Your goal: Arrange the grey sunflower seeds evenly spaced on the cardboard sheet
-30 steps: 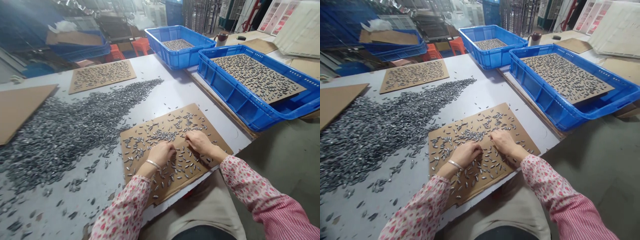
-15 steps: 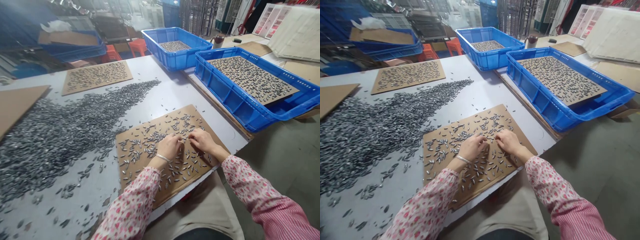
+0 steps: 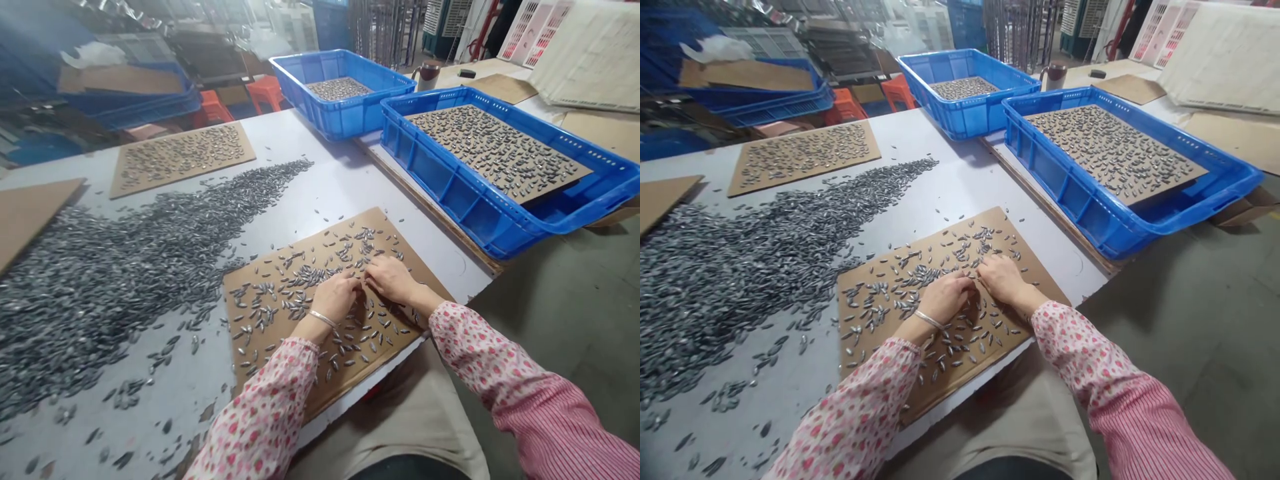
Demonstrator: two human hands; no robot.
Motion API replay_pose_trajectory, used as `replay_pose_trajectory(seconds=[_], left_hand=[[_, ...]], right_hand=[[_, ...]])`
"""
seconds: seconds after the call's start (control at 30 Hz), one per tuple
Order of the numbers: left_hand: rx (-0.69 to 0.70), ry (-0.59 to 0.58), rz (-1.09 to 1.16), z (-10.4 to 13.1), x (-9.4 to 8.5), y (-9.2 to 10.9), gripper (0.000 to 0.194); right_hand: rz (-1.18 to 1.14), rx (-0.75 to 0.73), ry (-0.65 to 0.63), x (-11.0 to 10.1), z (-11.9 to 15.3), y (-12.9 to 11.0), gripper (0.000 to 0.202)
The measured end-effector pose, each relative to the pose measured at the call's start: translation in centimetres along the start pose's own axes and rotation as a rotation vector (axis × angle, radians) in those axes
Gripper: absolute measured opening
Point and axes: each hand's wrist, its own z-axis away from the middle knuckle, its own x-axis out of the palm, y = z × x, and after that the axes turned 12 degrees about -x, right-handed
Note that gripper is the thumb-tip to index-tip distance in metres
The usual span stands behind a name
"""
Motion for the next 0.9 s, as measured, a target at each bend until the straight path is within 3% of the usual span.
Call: replay_pose_trajectory(seconds=[0.23,0.3,0.53,0.7,0.9], left_hand=[[-0.008,-0.046,0.099,0.2,-0.3,-0.2,0.02],[-0.034,-0.034,0.115,0.0,-0.6,0.0,0.021],[-0.064,-0.011,0.107,-0.3,-1.7,2.3,0.02],[-0.024,-0.008,0.079,-1.2,-0.6,3.8,0.022],[0.009,0.034,-0.012,-2.5,0.9,3.6,0.021]], right_hand=[[-0.108,-0.031,-0.199,-1.3,2.3,0.3,0.011],[-0.107,0.017,-0.174,-1.2,2.4,0.4,0.012],[-0.205,0.22,0.098,-1.3,3.3,2.4,0.017],[-0.171,0.106,0.05,-0.2,4.4,3.3,0.012],[-0.021,0.014,0.001,0.5,4.3,1.5,0.016]])
